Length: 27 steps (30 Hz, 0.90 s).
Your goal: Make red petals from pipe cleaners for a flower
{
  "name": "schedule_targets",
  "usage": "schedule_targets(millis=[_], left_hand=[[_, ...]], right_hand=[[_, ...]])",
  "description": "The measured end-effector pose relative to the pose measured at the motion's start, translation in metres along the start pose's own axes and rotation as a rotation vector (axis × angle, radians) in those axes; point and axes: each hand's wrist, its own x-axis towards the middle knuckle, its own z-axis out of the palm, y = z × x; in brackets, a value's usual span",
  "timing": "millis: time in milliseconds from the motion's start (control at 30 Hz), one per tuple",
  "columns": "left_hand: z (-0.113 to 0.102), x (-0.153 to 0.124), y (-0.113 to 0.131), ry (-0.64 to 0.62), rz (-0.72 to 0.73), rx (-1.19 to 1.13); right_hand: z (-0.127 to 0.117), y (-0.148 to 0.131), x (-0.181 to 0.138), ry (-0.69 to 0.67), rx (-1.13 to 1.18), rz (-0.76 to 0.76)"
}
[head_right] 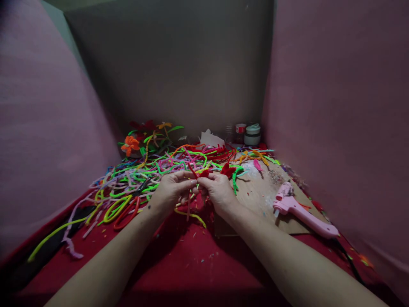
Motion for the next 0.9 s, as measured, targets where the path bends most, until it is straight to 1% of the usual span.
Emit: schedule_targets(millis=[67, 100, 267, 333, 400, 467, 533, 600, 633, 667, 700, 800, 867, 900], left_hand=[[0.001, 0.0, 0.0, 0.056, 0.039, 0.019], [0.001, 0.0, 0.0, 0.06, 0.047, 0.012], [0.001, -0.003, 0.003, -0.053, 0.014, -0.039], [0.001, -0.003, 0.003, -0.05, 0.034, -0.029], [0.002, -0.002, 0.001, -0.003, 0.068, 0.004], [0.003, -0.002, -0.005, 0.045, 0.132, 0.094], [0.003, -0.002, -0.011, 0.07, 0.273, 0.249], [0.003, -0.004, -0.014, 0.051, 0.436, 0.404], [0.002, -0.004, -0.014, 0.036, 0.483, 0.444], [0.001, -0.005, -0.012, 0.027, 0.488, 0.446], [0.0, -0.005, -0.01, 0.019, 0.447, 0.406], [-0.005, -0.005, 0.0, -0.026, 0.197, 0.119], [-0.009, -0.003, 0.005, -0.109, 0.042, -0.053], [-0.011, -0.001, 0.006, -0.156, -0.017, -0.103]], right_hand=[[0.001, -0.001, 0.0, 0.008, 0.006, -0.002], [0.001, -0.001, 0.0, 0.003, 0.013, 0.001], [-0.002, 0.002, 0.003, -0.026, 0.052, 0.011], [-0.002, 0.002, 0.003, -0.031, 0.058, 0.017], [-0.002, 0.0, 0.003, -0.032, 0.057, 0.034], [-0.002, -0.001, 0.003, -0.024, 0.068, 0.043], [-0.002, -0.003, 0.003, -0.013, 0.107, 0.043], [-0.002, -0.003, 0.004, -0.01, 0.139, 0.046], [-0.002, -0.003, 0.004, -0.013, 0.148, 0.047], [-0.002, -0.003, 0.004, -0.016, 0.157, 0.046], [-0.002, -0.003, 0.005, -0.02, 0.164, 0.041], [-0.002, -0.004, 0.005, -0.015, 0.164, 0.006], [-0.002, -0.004, 0.004, -0.025, 0.117, -0.033], [-0.003, -0.004, 0.003, -0.04, 0.079, -0.059]])
